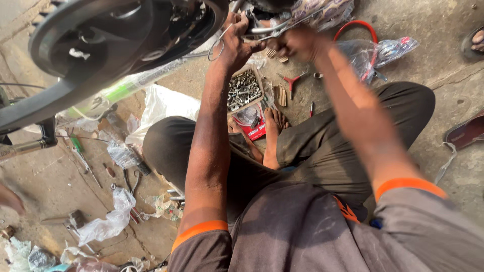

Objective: The person sits on the floor and uses a wrench to tighten bolts on the bicycle's crankset and chainring area. They manipulate the chain and pedals to align the components and then inspect a black plastic part.

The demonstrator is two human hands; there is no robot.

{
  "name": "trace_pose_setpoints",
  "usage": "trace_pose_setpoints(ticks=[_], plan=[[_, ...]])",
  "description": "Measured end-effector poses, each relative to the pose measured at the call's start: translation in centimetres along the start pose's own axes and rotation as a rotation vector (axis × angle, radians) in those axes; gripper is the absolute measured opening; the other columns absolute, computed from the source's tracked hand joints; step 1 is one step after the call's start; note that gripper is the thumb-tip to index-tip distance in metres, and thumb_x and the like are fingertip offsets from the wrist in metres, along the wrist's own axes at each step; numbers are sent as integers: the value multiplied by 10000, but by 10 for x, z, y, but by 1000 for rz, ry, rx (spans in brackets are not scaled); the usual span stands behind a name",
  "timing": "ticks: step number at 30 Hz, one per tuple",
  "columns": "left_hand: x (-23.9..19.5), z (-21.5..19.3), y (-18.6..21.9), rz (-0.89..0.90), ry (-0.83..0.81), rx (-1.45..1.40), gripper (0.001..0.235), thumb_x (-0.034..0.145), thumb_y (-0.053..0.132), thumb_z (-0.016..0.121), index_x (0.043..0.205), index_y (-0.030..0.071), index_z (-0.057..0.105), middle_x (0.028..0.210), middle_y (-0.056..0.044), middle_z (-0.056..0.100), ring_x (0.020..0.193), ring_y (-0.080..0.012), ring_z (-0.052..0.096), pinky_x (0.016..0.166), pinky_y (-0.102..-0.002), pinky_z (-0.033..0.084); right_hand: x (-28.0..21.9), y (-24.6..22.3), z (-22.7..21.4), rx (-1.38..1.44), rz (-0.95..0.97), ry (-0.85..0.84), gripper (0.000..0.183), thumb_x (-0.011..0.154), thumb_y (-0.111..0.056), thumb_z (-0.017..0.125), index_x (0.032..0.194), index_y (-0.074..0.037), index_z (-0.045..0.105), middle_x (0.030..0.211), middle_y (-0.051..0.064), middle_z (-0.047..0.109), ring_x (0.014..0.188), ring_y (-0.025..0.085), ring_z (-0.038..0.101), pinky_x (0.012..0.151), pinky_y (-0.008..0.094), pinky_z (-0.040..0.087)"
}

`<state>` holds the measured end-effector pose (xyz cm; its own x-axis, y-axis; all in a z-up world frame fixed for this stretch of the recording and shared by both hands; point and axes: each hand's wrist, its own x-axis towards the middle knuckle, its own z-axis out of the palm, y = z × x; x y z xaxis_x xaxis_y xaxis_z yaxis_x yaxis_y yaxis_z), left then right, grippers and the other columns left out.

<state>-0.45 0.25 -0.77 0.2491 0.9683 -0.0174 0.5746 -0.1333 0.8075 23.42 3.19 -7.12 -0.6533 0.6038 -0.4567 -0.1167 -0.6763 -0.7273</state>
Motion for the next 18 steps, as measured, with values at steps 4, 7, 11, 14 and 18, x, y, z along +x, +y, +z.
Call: trace_pose_setpoints(ticks=[4,7,11,14,18], plan=[[0,-1,4,-50,-2,94,758,750,457,925,1245,-53,662,1195,-136,595,1098,-277,633,959,-392,546,1,-19,-7,-65,89,100,162,1083,-178,613,1015,-34,642,805,49,597,602,86,492,459,192,382],[1,9,-2,67,94,197,868,706,482,948,1264,-99,626,1206,-195,587,1119,-343,609,937,-456,522,9,24,22,27,-53,590,114,978,-137,644,1007,-47,709,774,49,682,568,87,564,440,223,421],[-2,19,-26,-33,4,44,704,763,443,922,1207,-45,676,1156,-127,630,1085,-277,632,956,-421,533,42,85,58,151,-427,684,224,985,1,464,964,-59,679,781,18,664,592,83,583,492,254,464],[8,33,-31,116,94,-256,475,950,358,780,1182,-30,632,1315,-124,527,1153,-238,637,1104,-345,560,59,101,82,289,-546,692,248,1019,-30,432,935,-88,657,688,28,617,524,82,527,438,256,408],[2,11,-9,145,118,-36,662,750,362,972,1129,-80,656,1178,-167,567,1101,-295,604,953,-387,553,84,133,90,141,-790,721,233,1013,-2,440,860,-63,604,689,27,598,531,104,518,453,281,404]])
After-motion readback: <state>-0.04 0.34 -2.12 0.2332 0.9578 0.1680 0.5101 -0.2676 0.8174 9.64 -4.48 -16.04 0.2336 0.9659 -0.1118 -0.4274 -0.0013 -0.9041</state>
